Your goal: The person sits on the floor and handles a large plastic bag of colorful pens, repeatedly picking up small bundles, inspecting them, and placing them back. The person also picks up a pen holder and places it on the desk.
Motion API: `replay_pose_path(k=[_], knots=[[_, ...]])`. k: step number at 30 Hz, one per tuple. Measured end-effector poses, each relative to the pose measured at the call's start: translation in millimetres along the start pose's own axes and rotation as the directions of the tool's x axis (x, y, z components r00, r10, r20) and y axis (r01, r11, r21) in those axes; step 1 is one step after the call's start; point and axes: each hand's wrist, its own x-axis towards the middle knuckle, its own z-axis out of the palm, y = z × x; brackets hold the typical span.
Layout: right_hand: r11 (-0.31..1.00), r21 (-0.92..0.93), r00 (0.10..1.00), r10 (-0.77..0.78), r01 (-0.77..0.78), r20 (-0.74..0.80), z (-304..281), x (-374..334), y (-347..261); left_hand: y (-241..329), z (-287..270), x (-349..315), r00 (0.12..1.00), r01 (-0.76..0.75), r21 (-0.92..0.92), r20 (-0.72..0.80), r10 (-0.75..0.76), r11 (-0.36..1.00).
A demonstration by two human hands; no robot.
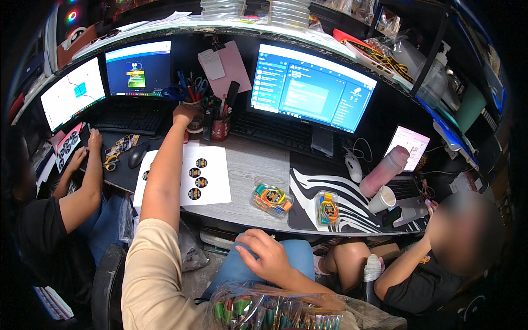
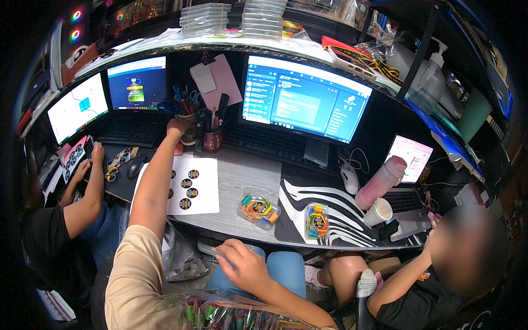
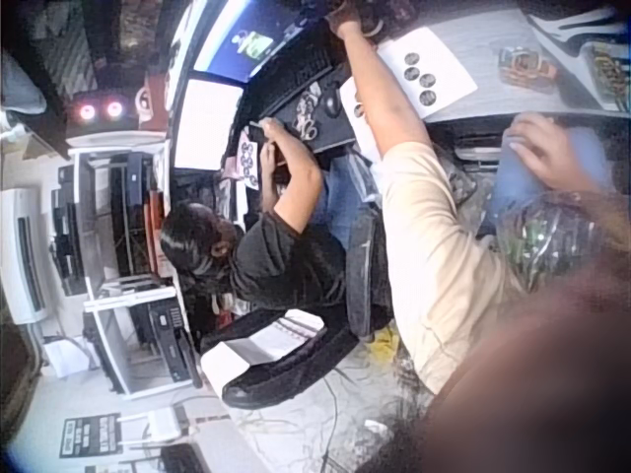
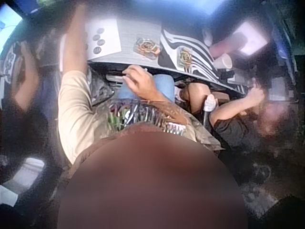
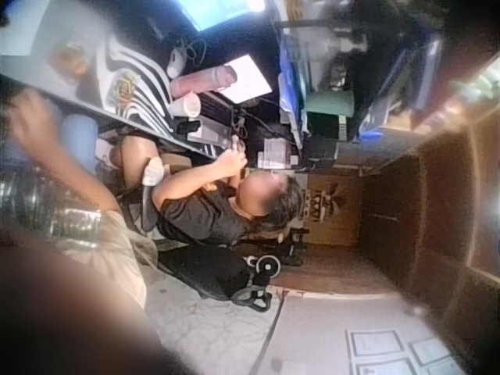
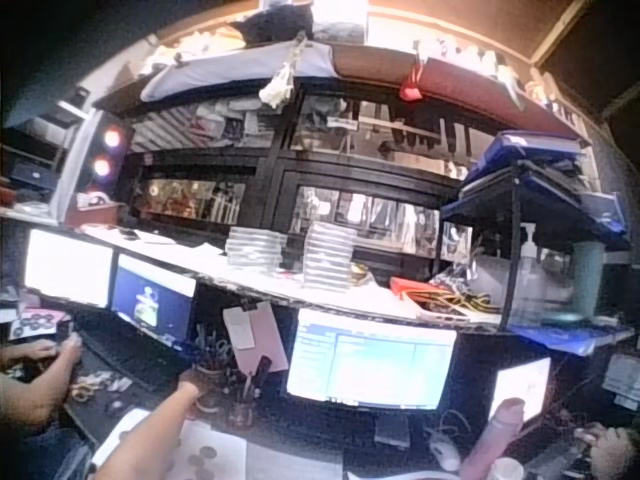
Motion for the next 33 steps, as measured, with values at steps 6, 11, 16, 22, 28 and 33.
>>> replay_pose_path(k=[6, 11, 16, 22, 28, 33], knots=[[0.999, 0.042, 0.998, 0.035, -0.033, -0.059, -3, 2, 1, 11, -32, -41, 0.936, -0.056, -0.643, -0.299, -0.184, 0.763], [0.974, 0.169, 0.967, 0.18, -0.15, -0.179, -13, 4, 4, 39, -99, -112, 0.805, -0.447, -0.684, -0.589, -0.074, 0.577], [0.881, 0.426, 0.908, 0.335, -0.208, -0.25, -22, 8, 8, 109, -147, -224, 0.74, -0.67, -0.667, -0.569, 0.357, 0.327], [0.664, 0.743, 0.84, 0.445, -0.078, -0.31, -42, 0, 16, 181, -163, -345, 0.484, -0.7, -0.71, -0.395, 0.781, 0.075], [0.793, 0.608, 0.803, 0.35, 0.02, -0.482, -57, -20, 17, 197, -148, -373, 0.545, -0.65, -0.75, -0.35, 0.762, 0.12], [0.973, 0.122, 0.798, -0.086, 0.196, -0.596, -79, -25, 22, 197, -110, -378, 0.715, -0.074, -0.956, 0.147, 0.684, 0.283]])
